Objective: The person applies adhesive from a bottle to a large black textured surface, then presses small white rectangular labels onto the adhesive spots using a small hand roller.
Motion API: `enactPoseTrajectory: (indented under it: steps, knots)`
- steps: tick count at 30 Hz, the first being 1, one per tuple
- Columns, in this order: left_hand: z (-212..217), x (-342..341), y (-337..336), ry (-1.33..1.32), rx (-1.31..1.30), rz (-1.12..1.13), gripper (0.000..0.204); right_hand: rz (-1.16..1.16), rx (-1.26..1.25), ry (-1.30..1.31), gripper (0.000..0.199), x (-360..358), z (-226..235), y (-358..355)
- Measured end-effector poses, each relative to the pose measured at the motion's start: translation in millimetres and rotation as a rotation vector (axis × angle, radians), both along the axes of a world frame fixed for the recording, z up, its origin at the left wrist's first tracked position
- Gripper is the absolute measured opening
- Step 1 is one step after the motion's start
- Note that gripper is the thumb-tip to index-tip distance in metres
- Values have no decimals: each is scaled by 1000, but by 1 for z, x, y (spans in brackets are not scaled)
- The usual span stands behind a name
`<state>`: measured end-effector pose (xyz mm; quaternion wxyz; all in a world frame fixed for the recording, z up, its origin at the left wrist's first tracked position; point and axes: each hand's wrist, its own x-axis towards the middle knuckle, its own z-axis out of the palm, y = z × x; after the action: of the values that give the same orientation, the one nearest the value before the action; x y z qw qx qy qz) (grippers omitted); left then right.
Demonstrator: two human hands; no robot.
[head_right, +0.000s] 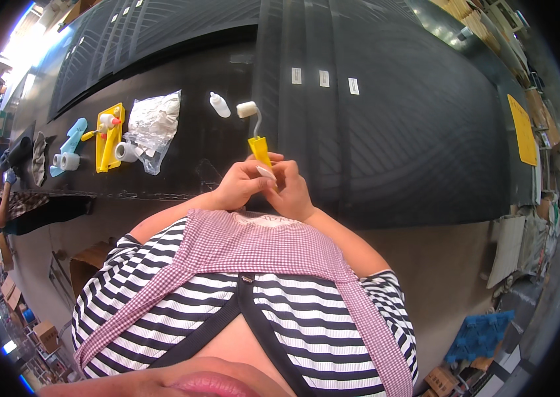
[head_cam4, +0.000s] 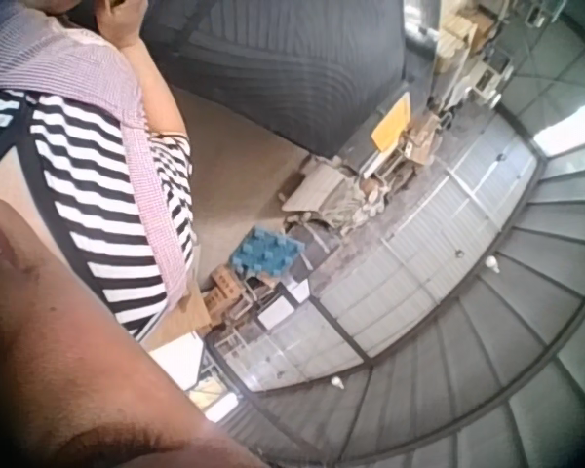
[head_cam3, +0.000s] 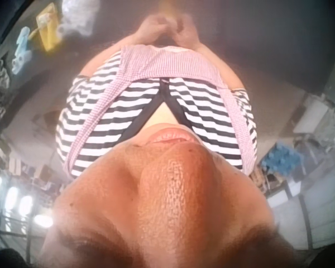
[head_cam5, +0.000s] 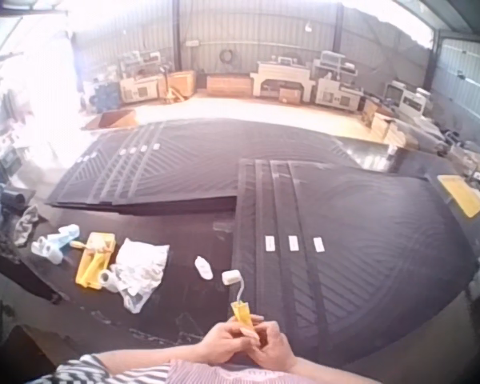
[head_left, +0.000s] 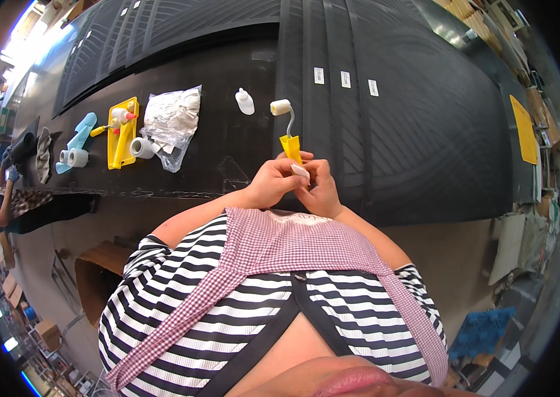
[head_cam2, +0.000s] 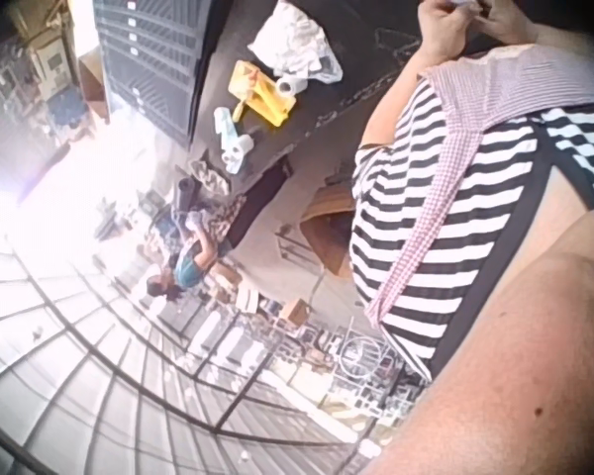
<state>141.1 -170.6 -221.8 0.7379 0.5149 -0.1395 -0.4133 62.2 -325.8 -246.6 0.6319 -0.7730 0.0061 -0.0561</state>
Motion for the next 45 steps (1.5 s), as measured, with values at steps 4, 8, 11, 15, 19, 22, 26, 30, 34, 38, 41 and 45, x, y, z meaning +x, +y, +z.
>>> enactPoseTrajectory:
  steps: [4,8,11,15,19,22,26,30,34,38,41,45]
  knots:
    - [-9,0,24,-431,21,337,11,132,-119,-256,14,43,2,-2]
    - [-17,0,62,-619,123,524,17,-116,-72,-23,23,92,-9,10]
    - [-30,-9,84,-431,124,627,16,-114,-220,-201,58,144,-14,31]
    - [-38,-8,98,-418,156,667,14,-163,-451,-186,62,196,-27,61]
    - [-38,-5,99,-441,168,692,12,-131,-390,-113,45,209,-39,67]
    - [-45,8,99,-530,197,702,11,5,308,22,30,201,-32,40]
    - [-68,25,87,-607,237,682,11,-39,522,175,32,184,-2,-43]
    - [-69,33,69,-721,332,683,10,-192,303,170,29,198,-2,-108]
    - [-60,34,63,-820,470,658,13,-316,361,161,24,221,-6,-127]
    - [-64,36,62,-835,499,680,13,-274,309,65,22,248,-4,-106]
    - [-61,36,60,-853,532,681,12,-281,9,38,29,260,-8,-98]
    - [-62,35,60,-837,557,681,11,-283,-273,-62,39,263,-9,-87]
